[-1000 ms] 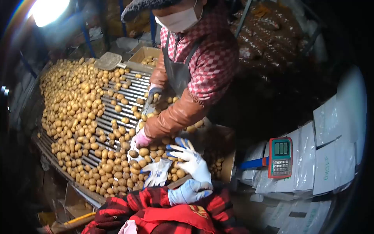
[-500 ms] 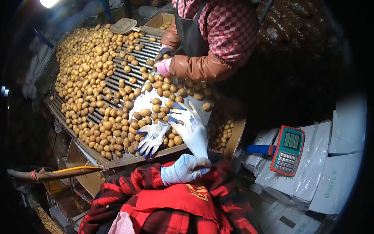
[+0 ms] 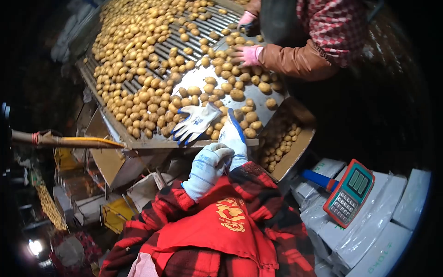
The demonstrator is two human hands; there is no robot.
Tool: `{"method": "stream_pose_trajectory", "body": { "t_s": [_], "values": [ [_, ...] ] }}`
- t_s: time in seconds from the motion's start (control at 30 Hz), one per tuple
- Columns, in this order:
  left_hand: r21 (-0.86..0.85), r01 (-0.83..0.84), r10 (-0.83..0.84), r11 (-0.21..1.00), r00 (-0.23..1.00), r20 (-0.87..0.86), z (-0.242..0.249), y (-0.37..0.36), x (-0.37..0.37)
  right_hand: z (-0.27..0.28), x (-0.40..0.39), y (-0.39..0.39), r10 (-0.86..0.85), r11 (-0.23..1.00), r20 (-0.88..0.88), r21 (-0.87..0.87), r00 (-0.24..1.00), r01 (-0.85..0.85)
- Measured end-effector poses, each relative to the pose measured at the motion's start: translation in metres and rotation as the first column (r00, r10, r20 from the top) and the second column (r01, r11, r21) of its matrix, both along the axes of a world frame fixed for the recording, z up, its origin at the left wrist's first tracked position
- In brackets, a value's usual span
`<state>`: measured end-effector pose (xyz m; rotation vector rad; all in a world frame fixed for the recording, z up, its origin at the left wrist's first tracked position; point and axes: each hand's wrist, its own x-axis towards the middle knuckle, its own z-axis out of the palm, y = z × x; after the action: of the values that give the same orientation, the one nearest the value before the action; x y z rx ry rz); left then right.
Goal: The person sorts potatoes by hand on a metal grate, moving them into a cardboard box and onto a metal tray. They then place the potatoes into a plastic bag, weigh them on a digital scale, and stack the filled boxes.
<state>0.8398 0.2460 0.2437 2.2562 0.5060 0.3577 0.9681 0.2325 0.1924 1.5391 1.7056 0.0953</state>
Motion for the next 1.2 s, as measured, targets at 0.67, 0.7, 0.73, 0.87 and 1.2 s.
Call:
{"method": "stream_pose_trajectory", "body": {
  "t_s": [0.67, 0.7, 0.73, 0.87, 1.2],
  "values": [
    [-0.181, 0.249, -0.207, 0.951, 0.953, 0.223, 0.056, -0.019, -0.036, 0.053, -0.078, 0.022, 0.055, 0.394, -0.998, 0.009, -0.014, 0.919],
    [-0.2, 0.315, -0.267, 0.928, 0.935, 0.236, 0.059, -0.006, -0.029, 0.054, -0.077, 0.021, 0.219, 0.161, -0.894, -0.362, -0.391, 0.918],
    [-0.159, 0.296, -0.223, 0.942, 0.905, 0.362, 0.053, 0.006, -0.02, 0.02, -0.063, 0.031, 0.474, 0.152, -0.649, -0.606, -0.595, 0.781],
    [-0.685, 0.03, 0.172, 0.727, 0.959, 0.225, 0.029, 0.039, -0.031, 0.003, -0.016, -0.003, 0.815, 0.055, -0.282, -0.832, -0.507, 0.552],
    [-0.607, 0.162, 0.024, 0.778, 0.958, 0.287, -0.005, 0.029, -0.039, 0.001, -0.022, 0.008, 0.797, -0.101, -0.414, -0.809, -0.44, 0.58]
  ]
}}
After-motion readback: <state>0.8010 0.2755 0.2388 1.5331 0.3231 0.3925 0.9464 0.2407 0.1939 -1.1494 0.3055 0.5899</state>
